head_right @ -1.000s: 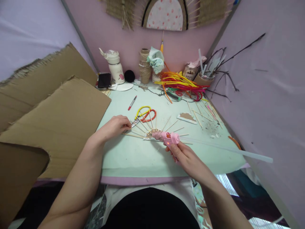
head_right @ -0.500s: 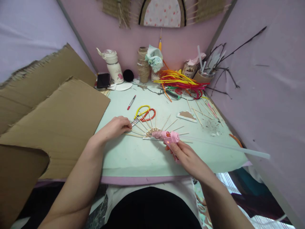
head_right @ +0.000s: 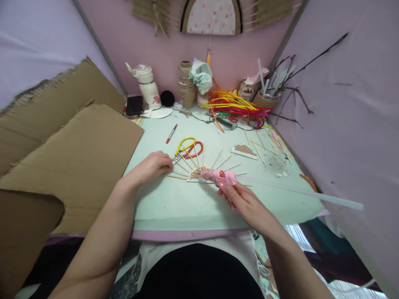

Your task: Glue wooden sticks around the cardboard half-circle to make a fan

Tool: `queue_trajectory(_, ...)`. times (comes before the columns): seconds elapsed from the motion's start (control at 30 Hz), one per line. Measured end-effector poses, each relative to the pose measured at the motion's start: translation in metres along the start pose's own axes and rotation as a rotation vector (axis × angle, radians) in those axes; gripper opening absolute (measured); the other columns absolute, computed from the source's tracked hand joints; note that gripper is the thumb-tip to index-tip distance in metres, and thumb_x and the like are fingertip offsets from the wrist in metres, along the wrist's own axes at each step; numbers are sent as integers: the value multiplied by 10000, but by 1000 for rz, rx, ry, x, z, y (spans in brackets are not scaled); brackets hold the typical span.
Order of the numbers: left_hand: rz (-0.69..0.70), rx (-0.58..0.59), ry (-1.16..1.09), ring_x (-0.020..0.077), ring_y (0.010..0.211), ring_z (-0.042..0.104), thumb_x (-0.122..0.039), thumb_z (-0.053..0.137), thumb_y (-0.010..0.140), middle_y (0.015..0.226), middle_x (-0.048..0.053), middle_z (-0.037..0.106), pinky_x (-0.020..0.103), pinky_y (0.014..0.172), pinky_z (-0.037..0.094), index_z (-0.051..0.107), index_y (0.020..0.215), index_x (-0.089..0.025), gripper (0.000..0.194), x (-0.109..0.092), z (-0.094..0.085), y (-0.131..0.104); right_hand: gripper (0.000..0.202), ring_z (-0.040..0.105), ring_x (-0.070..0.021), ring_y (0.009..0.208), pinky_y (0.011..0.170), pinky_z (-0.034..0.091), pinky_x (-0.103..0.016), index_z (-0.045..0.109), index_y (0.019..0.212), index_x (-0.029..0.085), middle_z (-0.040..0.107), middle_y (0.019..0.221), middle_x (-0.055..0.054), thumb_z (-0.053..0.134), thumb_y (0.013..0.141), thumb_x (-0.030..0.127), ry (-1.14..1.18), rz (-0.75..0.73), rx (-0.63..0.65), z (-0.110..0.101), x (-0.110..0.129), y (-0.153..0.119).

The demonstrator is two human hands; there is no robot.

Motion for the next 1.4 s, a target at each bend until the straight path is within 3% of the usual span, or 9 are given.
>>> queue_trajectory(0.27, 83, 25, 17, 196, 793, 503, -136, 450, 825, 774, 58, 654, 344, 792, 384, 676, 707, -203, 264, -3, 4, 1, 566, 548, -176, 683, 642, 456, -291, 632, 835, 211, 599, 725, -32, 368, 897, 707, -21, -55, -126, -31, -6, 1)
queue_trajectory(0.5, 83, -11, 25, 193, 787, 505, -114, 443, 836, 769, 54, 653, 340, 780, 368, 666, 694, -192, 275, -2, 4, 3, 532, 583, -263, 862, 761, 449, -363, 633, 989, 197, 649, 928, -120, 379, 891, 655, -390, -81, -596, -124, -42, 15)
queue_trajectory(0.6, 67, 10, 45, 198, 815, 506, -102, 444, 832, 801, 50, 659, 344, 791, 355, 664, 713, -194, 267, -2, 5, 2, 519, 564, -301, 885, 790, 436, -415, 645, 956, 171, 635, 918, -167, 316, 920, 572, -625, -77, -682, -150, -67, 29)
queue_trajectory(0.83, 3, 27, 93, 211, 875, 498, -95, 449, 832, 861, 48, 686, 361, 795, 312, 680, 753, -203, 267, -1, 4, 1, 541, 535, -359, 948, 789, 376, -448, 660, 1178, 80, 619, 1032, -258, 437, 923, 501, -889, -9, -625, -162, -103, 43)
queue_trajectory(1.0, -31, 25, 111, 219, 908, 501, -107, 460, 853, 890, 47, 696, 361, 794, 301, 691, 770, -205, 264, -3, 2, -1, 580, 530, -406, 1057, 735, 352, -453, 615, 1303, 109, 590, 1262, -265, 480, 914, 518, -891, 117, -719, -168, -78, 19)
queue_trajectory(1.07, -50, 33, 104, 222, 921, 511, -123, 485, 856, 917, 48, 698, 360, 808, 310, 697, 790, -206, 237, -3, 1, -1, 517, 538, -395, 1069, 757, 360, -460, 633, 1280, 136, 606, 1258, -238, 492, 917, 477, -879, 15, -806, -160, -48, 7)
queue_trajectory(1.17, -86, 20, 70, 228, 963, 531, -165, 528, 864, 973, 48, 701, 361, 832, 328, 709, 847, -211, 188, 2, -5, -4, 345, 572, -311, 1054, 828, 384, -428, 687, 1139, 170, 663, 1155, -170, 488, 935, 365, -777, -394, -835, -114, 11, -8)
queue_trajectory(1.27, -114, -56, 29, 223, 982, 547, -200, 522, 890, 982, 50, 704, 360, 873, 355, 715, 883, -215, 195, 11, -19, -8, 221, 589, -233, 999, 886, 373, -401, 674, 1074, 215, 686, 1039, -91, 514, 950, 303, -653, -723, -620, -41, 52, -11)
queue_trajectory(1.4, -208, -160, 23, 216, 948, 567, -200, 514, 886, 964, 53, 708, 358, 884, 397, 718, 868, -203, 205, 29, -39, -17, 189, 560, -215, 979, 880, 325, -408, 679, 1050, 234, 685, 1024, -55, 524, 943, 216, -620, -798, -419, 30, 71, 1)
Point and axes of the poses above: each hand's wrist, its own y-axis towards the middle knuckle, its own z-axis out of the palm, x = y × z, the point moved 10 cm from there along y, towards the middle knuckle
